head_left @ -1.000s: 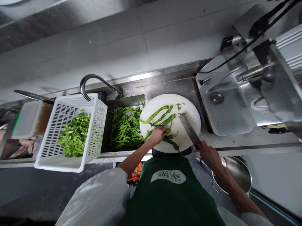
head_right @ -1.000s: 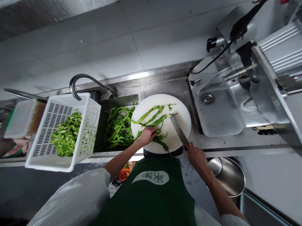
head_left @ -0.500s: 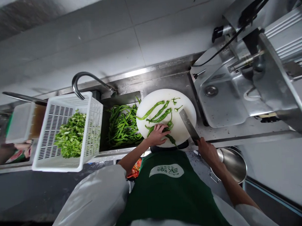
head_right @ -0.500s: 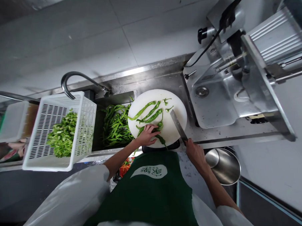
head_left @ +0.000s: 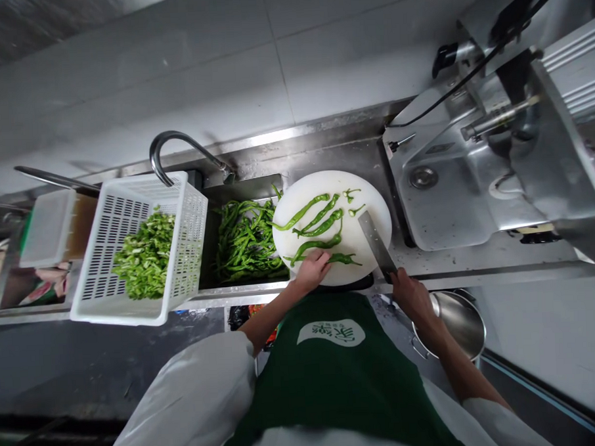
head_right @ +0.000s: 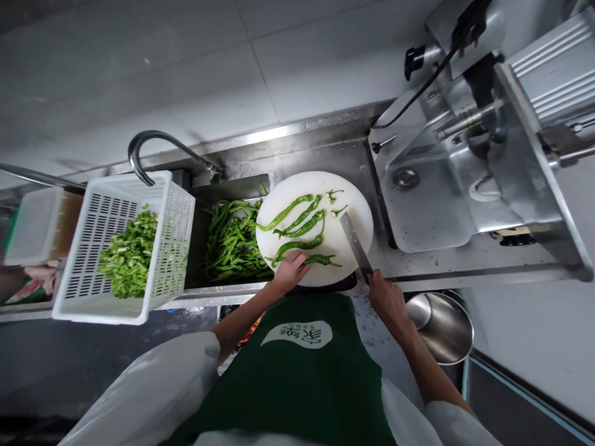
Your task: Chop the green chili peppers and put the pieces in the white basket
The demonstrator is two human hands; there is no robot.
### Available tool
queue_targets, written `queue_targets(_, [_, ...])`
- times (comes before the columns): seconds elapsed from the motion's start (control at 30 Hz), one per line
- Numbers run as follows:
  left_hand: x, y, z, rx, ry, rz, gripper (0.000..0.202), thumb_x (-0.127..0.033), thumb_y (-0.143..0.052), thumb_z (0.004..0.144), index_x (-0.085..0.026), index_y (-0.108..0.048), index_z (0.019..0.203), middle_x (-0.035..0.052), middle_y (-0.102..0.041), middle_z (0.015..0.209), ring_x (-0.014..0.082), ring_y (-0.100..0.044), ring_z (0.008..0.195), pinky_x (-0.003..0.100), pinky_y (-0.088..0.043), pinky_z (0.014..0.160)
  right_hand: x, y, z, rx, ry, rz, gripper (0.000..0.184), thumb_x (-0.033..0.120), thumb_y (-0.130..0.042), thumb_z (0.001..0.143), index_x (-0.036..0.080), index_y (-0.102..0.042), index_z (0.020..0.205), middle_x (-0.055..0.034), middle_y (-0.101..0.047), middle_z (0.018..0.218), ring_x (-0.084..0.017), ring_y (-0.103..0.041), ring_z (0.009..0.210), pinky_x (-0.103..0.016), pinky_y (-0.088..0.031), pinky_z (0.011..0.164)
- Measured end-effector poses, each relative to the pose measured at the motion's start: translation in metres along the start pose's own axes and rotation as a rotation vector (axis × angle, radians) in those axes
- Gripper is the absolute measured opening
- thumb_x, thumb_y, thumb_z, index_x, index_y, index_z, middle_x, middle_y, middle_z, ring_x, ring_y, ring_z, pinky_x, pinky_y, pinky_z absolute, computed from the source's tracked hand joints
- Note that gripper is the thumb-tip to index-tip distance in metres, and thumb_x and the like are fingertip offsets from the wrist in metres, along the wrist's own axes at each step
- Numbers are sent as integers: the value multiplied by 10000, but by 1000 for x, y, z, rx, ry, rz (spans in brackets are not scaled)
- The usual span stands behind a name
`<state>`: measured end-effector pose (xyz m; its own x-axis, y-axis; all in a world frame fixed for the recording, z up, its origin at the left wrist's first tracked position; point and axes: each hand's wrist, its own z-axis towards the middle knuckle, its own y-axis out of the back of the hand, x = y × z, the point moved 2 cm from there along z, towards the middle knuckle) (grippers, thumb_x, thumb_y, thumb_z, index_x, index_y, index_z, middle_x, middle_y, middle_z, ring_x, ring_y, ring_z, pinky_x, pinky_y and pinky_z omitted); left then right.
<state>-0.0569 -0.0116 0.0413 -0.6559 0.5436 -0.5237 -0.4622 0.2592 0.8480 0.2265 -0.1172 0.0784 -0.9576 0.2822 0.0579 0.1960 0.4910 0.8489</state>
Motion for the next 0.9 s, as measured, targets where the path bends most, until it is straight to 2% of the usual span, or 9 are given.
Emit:
queue_targets(0.1, [1,-1,-4,-87,122,-5,177,-316,-550,1063,-211,-677,1129,81,-653,1049,225,-661,999,358,-584,905,0,-1,0,4,-3,10,295,352,-351,1122,164,-578,1132,-116,-730,828,-264,-735,792,-298,-373,650])
queue_targets(0.17, [6,-2,-4,-104,183,15,217,-317,-584,1045,-199,-677,1202,101,-642,1112,233,-656,1022,372,-585,918,0,-1,0,13,-3,19,300,346,-341,1122,162,-577,1141,-117,-733,838,-265,-738,805,-300,-375,655])
queue_targets(0.3, [13,-11,-5,-49,62,43,550,-444,-755,937,-203,-622,1414,152,-580,1353,301,-593,1200,462,-538,1040,1,0,1,15,13,13,325,335,-305,1128,159,-579,1145,-125,-739,862,-263,-743,827,-300,-365,655])
queue_targets(0.37, [15,-17,-7,5,7,77,483,-455,-751,940,-223,-675,1358,142,-597,1357,312,-587,1194,490,-528,1038,3,4,0,3,8,2,323,336,-310,1128,159,-581,1141,-125,-739,861,-265,-743,829,-301,-359,654])
queue_targets(0.5, [17,-25,-8,17,33,138,260,-376,-651,1014,-214,-755,1189,129,-655,1278,299,-607,1132,477,-545,990,3,12,-14,-3,-34,-7,325,348,-310,1128,168,-580,1132,-105,-727,811,-257,-736,777,-302,-331,631])
queue_targets(0.63, [14,-28,-1,-10,11,101,238,-355,-650,1012,-200,-748,1163,118,-644,1351,298,-592,1176,468,-543,1026,2,14,-48,2,-52,13,296,344,-329,1122,171,-569,1110,-82,-704,755,-233,-709,697,-295,-296,601])
queue_targets(0.7, [12,-30,3,-12,4,62,249,-325,-624,1025,-202,-724,1218,109,-655,1343,287,-584,1187,467,-531,1062,7,13,-68,17,-42,42,273,328,-336,1119,179,-562,1081,-65,-691,724,-218,-689,660,-290,-282,588])
queue_targets(0.8, [11,-34,9,-16,20,20,286,-293,-610,1031,-198,-686,1289,111,-675,1274,280,-580,1176,465,-533,1061,23,8,-92,46,-19,88,271,316,-316,1119,193,-545,1042,-56,-689,709,-207,-682,640,-288,-276,574])
queue_targets(0.9, [11,-37,13,-10,21,-4,259,-270,-657,999,-179,-698,1238,114,-672,1223,284,-579,1147,459,-548,1027,42,1,-103,93,1,94,278,327,-293,1125,197,-529,1056,-69,-712,742,-223,-714,676,-294,-293,576])
